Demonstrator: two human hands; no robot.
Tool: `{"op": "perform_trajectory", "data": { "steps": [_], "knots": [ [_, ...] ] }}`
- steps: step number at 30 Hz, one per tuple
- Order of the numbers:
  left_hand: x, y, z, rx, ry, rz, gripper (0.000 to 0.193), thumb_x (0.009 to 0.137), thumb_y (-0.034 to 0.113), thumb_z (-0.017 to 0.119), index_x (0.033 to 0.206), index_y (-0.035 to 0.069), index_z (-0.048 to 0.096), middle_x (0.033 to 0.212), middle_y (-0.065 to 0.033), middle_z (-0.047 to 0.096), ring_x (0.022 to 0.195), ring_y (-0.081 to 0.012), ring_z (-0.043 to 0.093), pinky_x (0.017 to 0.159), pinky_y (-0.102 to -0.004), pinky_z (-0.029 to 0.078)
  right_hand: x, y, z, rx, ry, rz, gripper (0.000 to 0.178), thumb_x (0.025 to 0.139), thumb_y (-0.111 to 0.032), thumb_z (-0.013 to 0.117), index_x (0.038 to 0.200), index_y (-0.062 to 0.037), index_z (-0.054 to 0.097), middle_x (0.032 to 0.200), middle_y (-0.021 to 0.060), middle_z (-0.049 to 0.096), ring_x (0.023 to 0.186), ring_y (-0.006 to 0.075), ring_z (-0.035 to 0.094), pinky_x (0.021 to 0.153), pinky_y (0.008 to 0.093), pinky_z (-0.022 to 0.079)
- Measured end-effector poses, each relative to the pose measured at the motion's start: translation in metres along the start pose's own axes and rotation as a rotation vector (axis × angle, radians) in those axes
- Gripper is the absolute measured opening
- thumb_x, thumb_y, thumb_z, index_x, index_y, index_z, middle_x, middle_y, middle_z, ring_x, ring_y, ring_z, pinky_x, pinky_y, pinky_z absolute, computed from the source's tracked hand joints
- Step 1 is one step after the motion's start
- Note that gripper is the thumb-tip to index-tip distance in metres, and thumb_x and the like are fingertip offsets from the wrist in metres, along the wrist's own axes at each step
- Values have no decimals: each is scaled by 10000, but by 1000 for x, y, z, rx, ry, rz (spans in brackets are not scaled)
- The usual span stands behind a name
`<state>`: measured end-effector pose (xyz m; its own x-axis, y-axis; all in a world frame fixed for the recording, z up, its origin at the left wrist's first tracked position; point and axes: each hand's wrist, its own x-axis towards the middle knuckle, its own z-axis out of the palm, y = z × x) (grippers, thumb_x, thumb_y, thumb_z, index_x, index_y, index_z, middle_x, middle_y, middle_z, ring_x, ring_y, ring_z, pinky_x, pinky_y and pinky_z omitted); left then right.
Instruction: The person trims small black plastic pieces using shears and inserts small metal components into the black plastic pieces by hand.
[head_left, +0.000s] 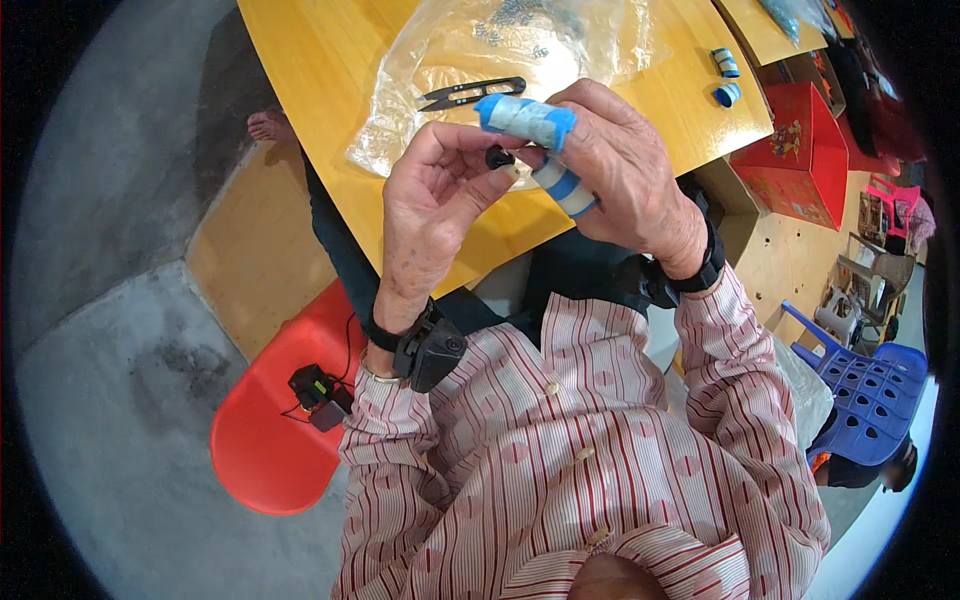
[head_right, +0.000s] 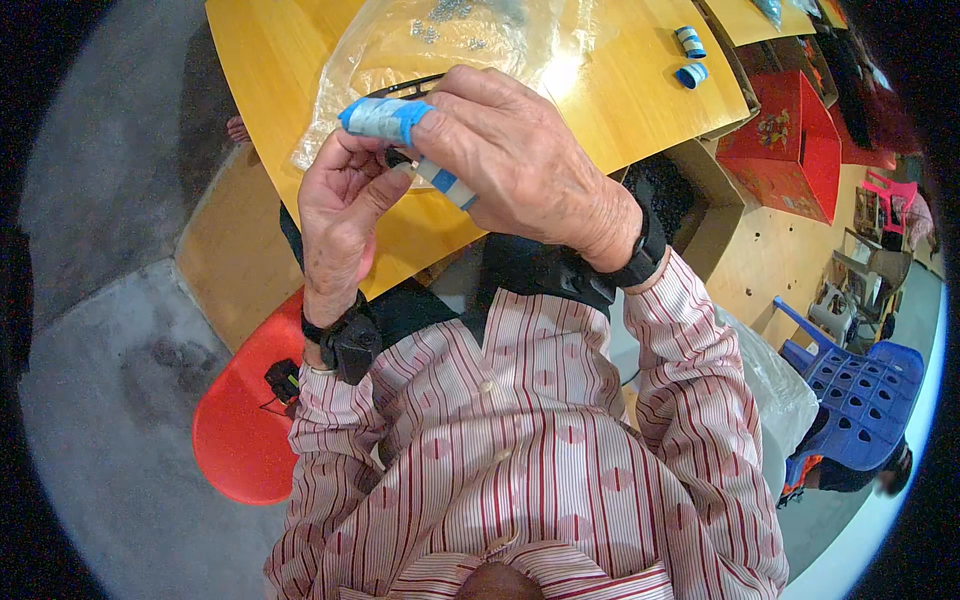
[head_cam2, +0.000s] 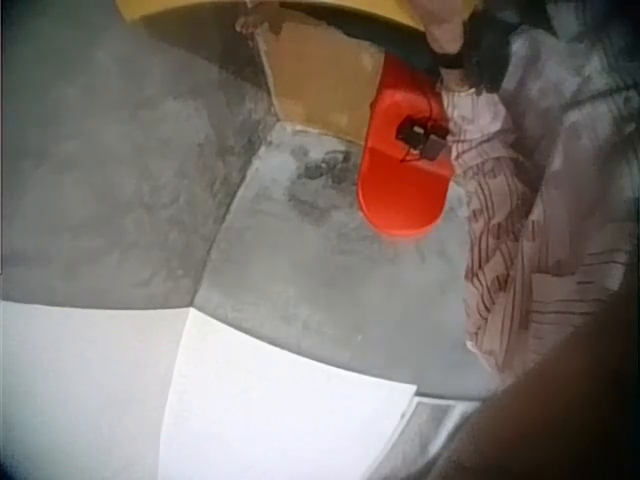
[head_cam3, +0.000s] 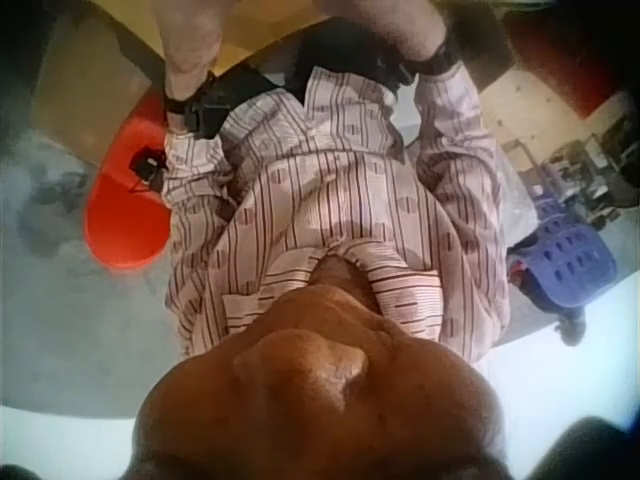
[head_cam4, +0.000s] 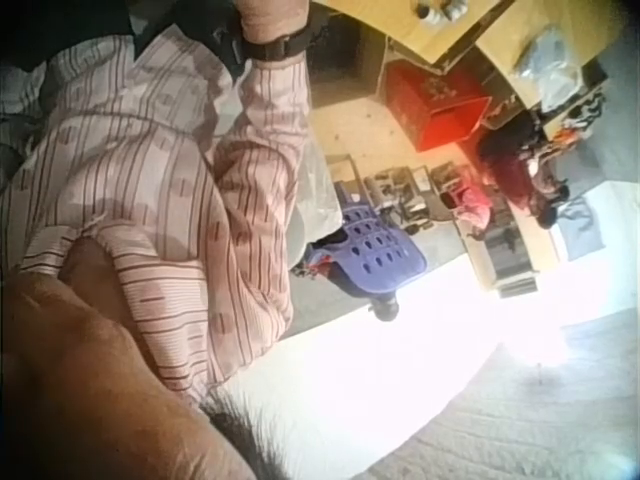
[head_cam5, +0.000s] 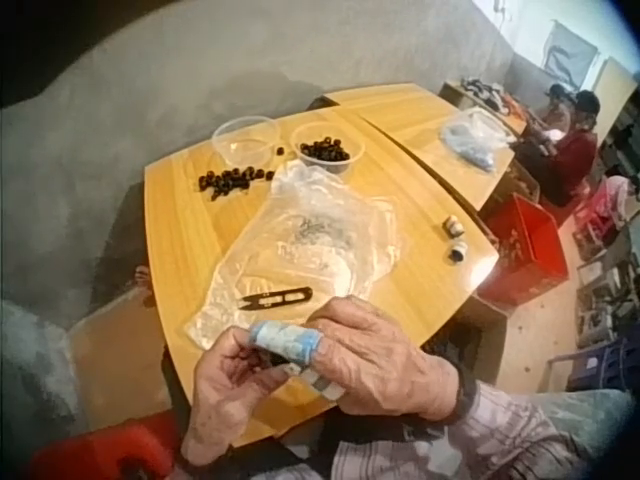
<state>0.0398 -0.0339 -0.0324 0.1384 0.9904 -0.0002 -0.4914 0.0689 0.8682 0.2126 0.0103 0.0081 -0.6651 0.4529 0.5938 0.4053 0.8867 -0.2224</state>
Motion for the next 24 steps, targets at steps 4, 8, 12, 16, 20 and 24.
{"op": "perform_trajectory", "data": {
  "steps": [4, 8, 12, 16, 20, 24],
  "knots": [
    [-1, -5, -7, -11, -27, -16, 271, 812, -77, 625, 1050, 0, 520, 935, -34, 562, 877, -87, 544, 819, -216, 465, -3, 3, -5, 91, 41, 32, 368, 706, 37, 673, 1062, 22, 583, 868, 98, 659, 756, 266, 604, 647, 330, 495],
    [1, -9, -10, -41, -35, -2, 285, 804, -82, 630, 1054, -2, 517, 938, -29, 561, 892, -83, 536, 834, -216, 462, -1, 1, -6, 116, 36, 74, 368, 711, 61, 653, 1071, 31, 583, 887, 96, 666, 749, 274, 600, 651, 333, 497],
    [4, -7, -8, -75, -34, 16, 279, 815, -91, 608, 1060, -3, 508, 950, -39, 567, 895, -93, 553, 835, -222, 469, -2, 2, -1, 138, -5, 28, 370, 687, 62, 655, 1049, 33, 585, 862, 106, 643, 746, 285, 593, 642, 339, 494],
    [4, -11, -12, -46, -70, 11, 257, 847, -109, 546, 1077, -9, 492, 982, -64, 580, 912, -124, 590, 838, -244, 487, -1, -2, 3, 152, -67, 47, 388, 644, 55, 658, 1024, 31, 580, 786, 110, 575, 741, 301, 581, 645, 354, 486],
    [0, -13, -14, -22, -45, -28, 264, 849, -110, 544, 1090, -16, 491, 998, -66, 578, 925, -130, 586, 858, -248, 484, -5, -5, 6, 184, -66, 57, 465, 599, -23, 645, 1056, -26, 557, 800, 81, 543, 757, 272, 538, 644, 361, 463],
    [2, -17, -20, 97, -16, -53, 253, 834, -100, 573, 1067, -15, 518, 1002, -54, 577, 922, -121, 579, 848, -241, 480, -5, -9, 8, 51, -177, 8, 388, 686, -132, 600, 1064, -54, 558, 794, 36, 542, 786, 233, 546, 681, 340, 463]
  ]
}}
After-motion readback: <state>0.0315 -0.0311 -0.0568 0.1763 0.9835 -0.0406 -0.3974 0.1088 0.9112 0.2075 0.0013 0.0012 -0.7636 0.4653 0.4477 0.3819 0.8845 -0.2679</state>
